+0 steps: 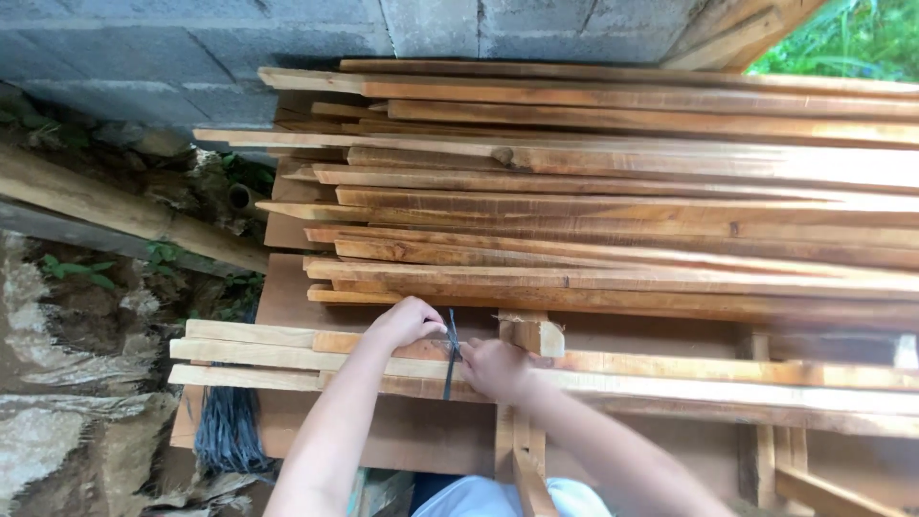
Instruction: Bundling wooden planks together using plastic ties.
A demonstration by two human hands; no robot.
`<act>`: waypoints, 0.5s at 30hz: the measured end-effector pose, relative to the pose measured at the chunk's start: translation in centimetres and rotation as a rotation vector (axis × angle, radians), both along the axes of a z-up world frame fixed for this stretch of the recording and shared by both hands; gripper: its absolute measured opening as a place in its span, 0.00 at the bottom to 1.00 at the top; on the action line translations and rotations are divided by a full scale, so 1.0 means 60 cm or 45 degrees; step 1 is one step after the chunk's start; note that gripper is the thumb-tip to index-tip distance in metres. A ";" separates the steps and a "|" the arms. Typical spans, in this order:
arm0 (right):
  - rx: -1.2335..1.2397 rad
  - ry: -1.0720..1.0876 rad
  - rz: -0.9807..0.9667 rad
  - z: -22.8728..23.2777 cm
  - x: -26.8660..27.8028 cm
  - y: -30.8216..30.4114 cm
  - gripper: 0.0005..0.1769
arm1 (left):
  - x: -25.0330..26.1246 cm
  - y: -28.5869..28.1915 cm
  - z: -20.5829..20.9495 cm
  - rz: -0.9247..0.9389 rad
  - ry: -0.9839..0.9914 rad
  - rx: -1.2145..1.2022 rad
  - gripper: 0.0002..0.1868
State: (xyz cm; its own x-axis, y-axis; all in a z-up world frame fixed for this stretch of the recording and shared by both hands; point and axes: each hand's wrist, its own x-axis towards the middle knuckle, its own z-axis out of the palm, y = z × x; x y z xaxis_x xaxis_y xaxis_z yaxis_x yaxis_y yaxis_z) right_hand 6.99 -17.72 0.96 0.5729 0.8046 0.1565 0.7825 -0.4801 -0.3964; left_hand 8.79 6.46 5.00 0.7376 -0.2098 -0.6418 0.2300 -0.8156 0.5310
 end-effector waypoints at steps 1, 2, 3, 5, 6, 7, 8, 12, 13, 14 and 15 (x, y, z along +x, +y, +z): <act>-0.005 0.016 -0.023 -0.011 -0.001 0.000 0.08 | -0.003 0.005 -0.019 -0.023 0.016 -0.005 0.08; 0.000 0.033 0.055 -0.021 -0.001 0.001 0.07 | -0.006 0.010 -0.038 -0.044 -0.007 -0.014 0.09; -0.001 0.035 0.140 -0.030 0.013 -0.002 0.07 | 0.004 0.012 -0.057 -0.058 -0.045 -0.029 0.09; -0.021 0.081 0.145 -0.031 0.017 -0.009 0.07 | 0.002 0.006 -0.066 -0.055 -0.055 -0.016 0.09; -0.031 0.126 0.168 -0.032 0.017 -0.006 0.08 | -0.006 0.009 -0.069 -0.034 -0.067 0.008 0.09; -0.032 0.134 0.178 -0.053 0.011 -0.005 0.08 | -0.012 0.008 -0.070 -0.024 -0.059 0.007 0.09; 0.003 0.249 0.087 -0.074 0.005 -0.006 0.08 | -0.017 0.006 -0.071 -0.044 -0.084 0.082 0.09; 0.413 0.703 -0.389 -0.100 0.007 0.013 0.12 | -0.029 0.010 -0.064 -0.015 -0.158 0.131 0.12; 0.416 0.708 -0.376 -0.071 0.010 0.025 0.12 | -0.036 0.010 -0.079 -0.004 -0.156 0.138 0.12; 0.334 0.691 -0.388 -0.042 0.013 0.036 0.14 | -0.042 0.009 -0.094 0.061 -0.195 0.137 0.13; 0.248 0.668 -0.414 -0.013 0.016 0.039 0.17 | -0.045 0.000 -0.111 0.113 -0.236 0.126 0.14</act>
